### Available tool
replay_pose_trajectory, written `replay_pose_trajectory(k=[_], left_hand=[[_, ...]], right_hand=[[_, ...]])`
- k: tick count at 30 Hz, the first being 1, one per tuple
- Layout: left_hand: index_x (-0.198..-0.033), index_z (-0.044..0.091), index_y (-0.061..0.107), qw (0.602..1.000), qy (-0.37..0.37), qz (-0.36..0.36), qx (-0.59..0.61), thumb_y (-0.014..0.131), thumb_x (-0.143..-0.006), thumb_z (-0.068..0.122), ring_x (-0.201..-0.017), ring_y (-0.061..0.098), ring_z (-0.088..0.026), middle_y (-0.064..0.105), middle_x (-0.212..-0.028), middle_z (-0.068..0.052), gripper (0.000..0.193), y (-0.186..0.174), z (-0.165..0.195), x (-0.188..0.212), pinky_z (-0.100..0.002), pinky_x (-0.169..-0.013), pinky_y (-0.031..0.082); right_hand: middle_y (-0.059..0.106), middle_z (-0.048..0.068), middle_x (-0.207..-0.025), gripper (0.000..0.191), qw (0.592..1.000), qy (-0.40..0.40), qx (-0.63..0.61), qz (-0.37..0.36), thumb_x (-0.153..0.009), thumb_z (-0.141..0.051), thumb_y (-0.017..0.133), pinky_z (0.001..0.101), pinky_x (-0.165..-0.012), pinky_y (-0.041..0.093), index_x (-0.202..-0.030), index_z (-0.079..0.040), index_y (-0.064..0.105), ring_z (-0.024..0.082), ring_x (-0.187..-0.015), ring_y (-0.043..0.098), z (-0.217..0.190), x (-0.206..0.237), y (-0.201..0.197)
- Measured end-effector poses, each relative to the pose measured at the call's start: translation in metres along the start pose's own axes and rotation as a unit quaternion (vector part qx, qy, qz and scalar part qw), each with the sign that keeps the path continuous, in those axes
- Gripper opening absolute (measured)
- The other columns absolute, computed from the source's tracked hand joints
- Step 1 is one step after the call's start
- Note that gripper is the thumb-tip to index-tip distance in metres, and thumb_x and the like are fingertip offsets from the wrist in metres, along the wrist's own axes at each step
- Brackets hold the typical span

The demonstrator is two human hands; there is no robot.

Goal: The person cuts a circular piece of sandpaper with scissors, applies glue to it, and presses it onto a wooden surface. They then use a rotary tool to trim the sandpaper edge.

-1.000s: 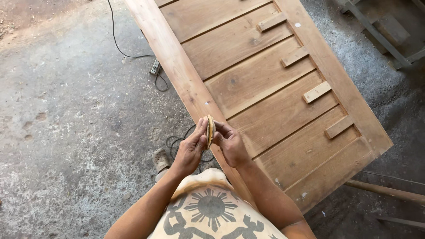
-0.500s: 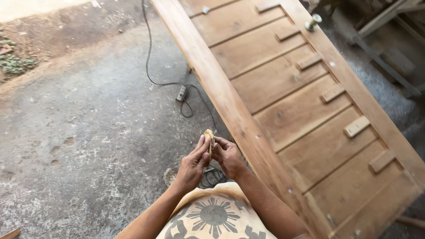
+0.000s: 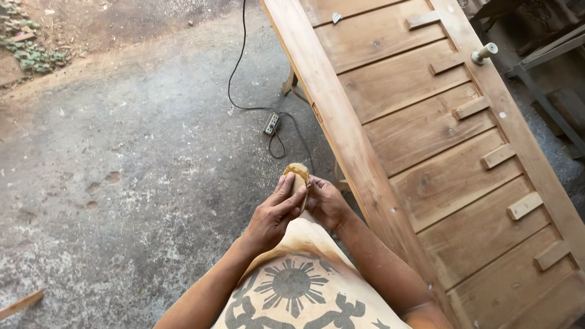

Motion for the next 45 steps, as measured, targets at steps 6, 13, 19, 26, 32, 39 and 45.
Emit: replay_pose_trajectory(k=[6, 13, 19, 26, 32, 39, 45], left_hand=[[-0.147, 0.016, 0.057, 0.996, -0.088, 0.001, 0.012, 0.059, -0.102, 0.014, -0.15, 0.037, -0.037, 0.036, -0.164, -0.019, 0.045, -0.023, -0.039, -0.069, -0.04, -0.118, 0.04], [-0.149, 0.013, 0.052, 0.989, -0.111, 0.006, 0.096, 0.059, -0.101, 0.01, -0.152, 0.039, -0.03, 0.033, -0.168, -0.015, 0.049, -0.014, -0.076, -0.177, -0.037, -0.117, 0.041], [-0.159, 0.003, 0.038, 0.844, -0.22, 0.062, 0.485, 0.044, -0.108, 0.011, -0.144, 0.044, -0.027, 0.043, -0.161, -0.017, 0.052, 0.009, -0.103, -0.284, -0.037, -0.119, 0.037], [-0.159, 0.006, 0.036, 0.687, -0.322, 0.039, 0.65, 0.036, -0.109, 0.018, -0.136, 0.052, -0.021, 0.049, -0.155, -0.011, 0.051, 0.013, -0.125, -0.352, -0.036, -0.115, 0.042], [-0.161, -0.004, 0.037, 0.681, -0.264, -0.098, 0.675, 0.05, -0.114, 0.033, -0.137, 0.053, -0.027, 0.052, -0.153, -0.017, 0.061, 0.014, -0.162, -0.406, -0.041, -0.115, 0.046], [-0.15, -0.002, 0.05, 0.603, -0.31, -0.215, 0.703, 0.051, -0.111, 0.042, -0.131, 0.063, -0.027, 0.062, -0.143, -0.015, 0.059, 0.009, -0.236, -0.46, -0.044, -0.117, 0.049], [-0.147, -0.006, 0.051, 0.563, -0.329, -0.325, 0.685, 0.057, -0.109, 0.042, -0.127, 0.065, -0.032, 0.064, -0.139, -0.019, 0.062, -0.022, -0.274, -0.524, -0.053, -0.112, 0.054]], right_hand=[[0.071, 0.01, -0.12, 0.038, 1.0, 0.002, -0.009, 0.018, -0.104, -0.028, 0.059, 0.0375, -0.094, 0.061, -0.13, 0.0, 0.06, 0.02, -0.106, 0.071, -0.017, -0.061, -0.015], [0.069, 0.012, -0.123, 0.038, 0.997, -0.071, 0.004, 0.004, -0.105, -0.017, 0.066, 0.0349, -0.095, 0.06, -0.137, 0.002, 0.057, 0.021, -0.109, 0.069, -0.091, -0.152, -0.054], [0.064, 0.015, -0.134, 0.062, 0.859, -0.262, 0.436, 0.053, -0.09, -0.012, 0.08, 0.0334, -0.103, 0.058, -0.144, 0.004, 0.054, 0.024, -0.12, 0.067, -0.202, -0.187, -0.047], [0.064, 0.02, -0.132, 0.068, 0.678, -0.328, 0.645, 0.132, -0.075, -0.014, 0.09, 0.0398, -0.1, 0.058, -0.136, -0.001, 0.062, 0.034, -0.119, 0.067, -0.28, -0.206, -0.035], [0.063, 0.019, -0.128, 0.063, 0.59, -0.335, 0.71, 0.188, -0.077, -0.016, 0.093, 0.0451, -0.103, 0.055, -0.131, -0.003, 0.064, 0.038, -0.12, 0.063, -0.306, -0.236, -0.053], [0.061, 0.021, -0.129, 0.072, 0.568, -0.298, 0.688, 0.339, -0.077, -0.016, 0.098, 0.043, -0.1, 0.058, -0.137, 0.001, 0.062, 0.035, -0.117, 0.066, -0.32, -0.273, -0.067], [0.061, 0.02, -0.13, 0.075, 0.553, -0.237, 0.675, 0.428, -0.08, -0.02, 0.097, 0.04, -0.102, 0.059, -0.141, 0.004, 0.06, 0.031, -0.12, 0.066, -0.316, -0.315, -0.057]])
Point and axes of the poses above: each hand's wrist, its own x-axis away from the middle knuckle, its own y-axis out of the palm, z = x × y, the point moved 1 cm from there along -x, towards the middle knuckle
